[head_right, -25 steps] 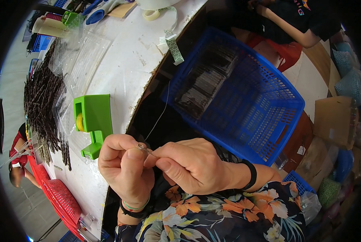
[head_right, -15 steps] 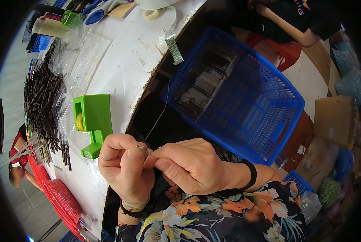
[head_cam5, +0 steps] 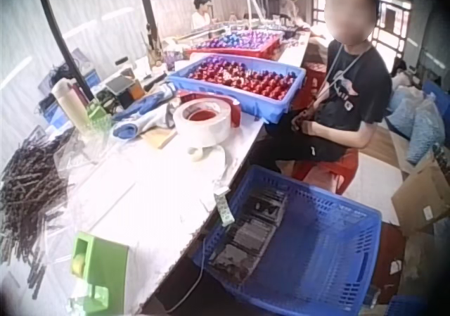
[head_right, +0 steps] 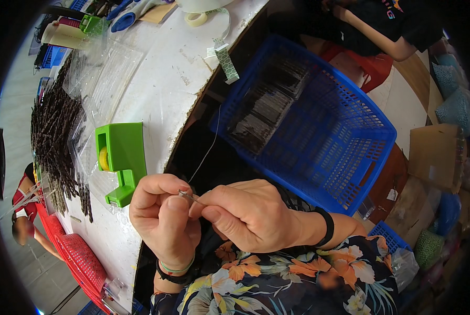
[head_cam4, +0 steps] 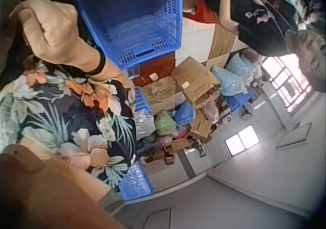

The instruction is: The person places glittery sticks into a clear plastic tray, seals it with tape, and places it in a blue basket. They then pick up a needle and thread, attempting to tie a knot. The person continues to handle the sticks and thread throughout the clip.

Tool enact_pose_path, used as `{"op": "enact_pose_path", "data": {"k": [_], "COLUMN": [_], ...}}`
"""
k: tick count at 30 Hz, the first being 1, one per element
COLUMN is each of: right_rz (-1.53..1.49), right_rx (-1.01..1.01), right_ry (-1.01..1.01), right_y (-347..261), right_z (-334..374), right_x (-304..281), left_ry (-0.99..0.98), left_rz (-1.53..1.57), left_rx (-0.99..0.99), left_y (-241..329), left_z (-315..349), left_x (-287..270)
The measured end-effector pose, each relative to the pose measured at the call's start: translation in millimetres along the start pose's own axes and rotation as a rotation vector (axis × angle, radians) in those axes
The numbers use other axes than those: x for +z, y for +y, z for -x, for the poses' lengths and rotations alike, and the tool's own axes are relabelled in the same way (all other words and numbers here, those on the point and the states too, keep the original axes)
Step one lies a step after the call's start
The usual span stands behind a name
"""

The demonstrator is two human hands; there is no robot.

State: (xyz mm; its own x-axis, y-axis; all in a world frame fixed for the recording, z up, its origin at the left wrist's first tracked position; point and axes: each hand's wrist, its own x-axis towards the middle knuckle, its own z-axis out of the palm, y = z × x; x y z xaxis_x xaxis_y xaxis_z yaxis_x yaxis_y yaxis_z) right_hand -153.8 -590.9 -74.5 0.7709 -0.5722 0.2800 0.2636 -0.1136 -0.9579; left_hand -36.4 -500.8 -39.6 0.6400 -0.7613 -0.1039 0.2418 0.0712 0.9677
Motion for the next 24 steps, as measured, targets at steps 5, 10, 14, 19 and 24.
{"op": "enact_pose_path", "data": {"k": [5,10,14,19,24], "right_rz": [0.023,0.014,0.0,-0.041,-0.191], "right_rx": [0.005,0.015,0.045,0.073,0.088], "right_ry": [-0.009,-0.013,-0.002,0.029,0.244], "right_y": [-0.6,-0.1,-0.5,-2.6,6.4], "right_z": [-0.3,-0.5,-1.3,-0.5,1.6], "right_x": [-0.5,-0.7,-0.1,-1.3,5.8], "left_ry": [0.041,0.0,-0.042,-0.004,-0.029], "left_rz": [-0.006,0.04,-0.007,-0.048,-0.018], "left_rx": [-0.025,-0.039,-0.083,-0.117,-0.123], "left_y": [2.6,-0.3,1.9,-0.1,0.0], "left_z": [0.2,-0.1,-3.0,1.3,2.6], "left_x": [3.3,-1.4,-2.9,-5.5,-4.7]}}
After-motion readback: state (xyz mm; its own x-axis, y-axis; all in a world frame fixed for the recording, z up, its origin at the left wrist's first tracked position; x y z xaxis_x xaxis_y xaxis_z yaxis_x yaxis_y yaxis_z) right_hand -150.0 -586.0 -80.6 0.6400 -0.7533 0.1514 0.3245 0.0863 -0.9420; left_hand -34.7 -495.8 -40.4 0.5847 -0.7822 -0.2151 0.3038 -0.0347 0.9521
